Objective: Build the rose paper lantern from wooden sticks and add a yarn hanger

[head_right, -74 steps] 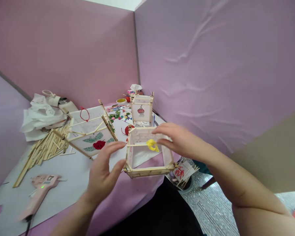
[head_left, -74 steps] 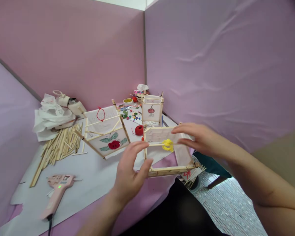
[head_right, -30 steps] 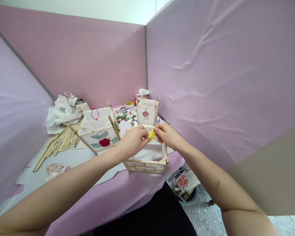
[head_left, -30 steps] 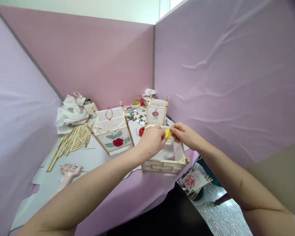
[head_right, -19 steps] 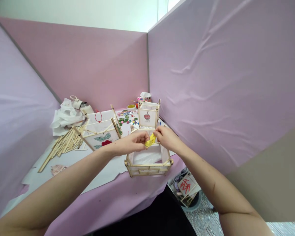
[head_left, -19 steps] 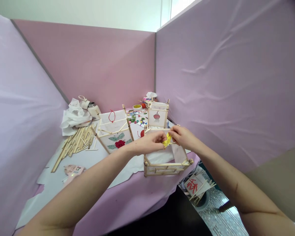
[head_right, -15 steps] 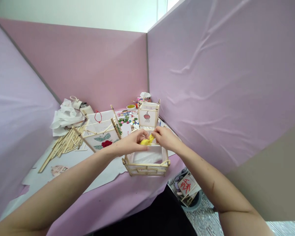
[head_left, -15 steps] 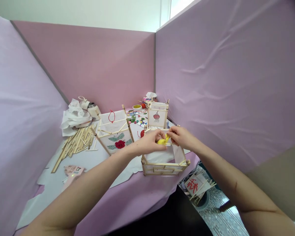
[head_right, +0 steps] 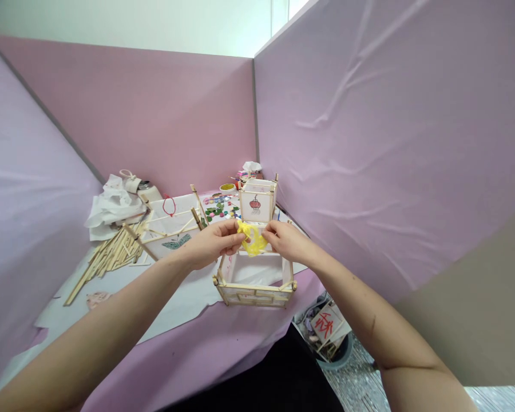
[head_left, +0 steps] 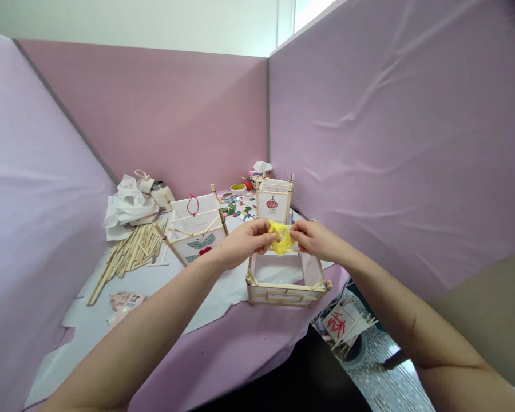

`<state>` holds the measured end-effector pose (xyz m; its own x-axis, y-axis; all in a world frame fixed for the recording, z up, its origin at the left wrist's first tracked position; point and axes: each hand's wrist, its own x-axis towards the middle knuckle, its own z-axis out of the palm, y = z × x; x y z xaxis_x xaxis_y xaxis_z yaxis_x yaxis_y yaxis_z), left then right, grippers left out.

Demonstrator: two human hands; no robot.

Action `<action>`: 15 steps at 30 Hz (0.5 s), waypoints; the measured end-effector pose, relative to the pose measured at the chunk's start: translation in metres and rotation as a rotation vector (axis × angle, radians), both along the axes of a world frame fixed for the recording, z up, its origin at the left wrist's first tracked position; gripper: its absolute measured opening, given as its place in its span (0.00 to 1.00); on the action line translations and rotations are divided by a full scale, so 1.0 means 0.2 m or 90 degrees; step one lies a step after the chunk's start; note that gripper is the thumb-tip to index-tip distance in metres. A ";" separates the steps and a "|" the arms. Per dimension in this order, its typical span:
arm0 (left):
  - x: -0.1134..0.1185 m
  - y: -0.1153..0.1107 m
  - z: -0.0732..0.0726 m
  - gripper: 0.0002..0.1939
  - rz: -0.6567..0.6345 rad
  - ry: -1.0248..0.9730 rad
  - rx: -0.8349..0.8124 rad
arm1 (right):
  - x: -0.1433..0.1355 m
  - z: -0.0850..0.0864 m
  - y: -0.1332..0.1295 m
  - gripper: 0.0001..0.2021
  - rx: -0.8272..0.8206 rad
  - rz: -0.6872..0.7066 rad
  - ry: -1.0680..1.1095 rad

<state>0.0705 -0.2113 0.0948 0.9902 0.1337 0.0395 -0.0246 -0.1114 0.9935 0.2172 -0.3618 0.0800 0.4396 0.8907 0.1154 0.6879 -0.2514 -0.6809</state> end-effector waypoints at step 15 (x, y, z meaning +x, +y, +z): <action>-0.07 0.01 0.33 0.13 0.164 -0.163 0.113 | -0.04 0.27 0.21 0.13 0.063 0.257 0.125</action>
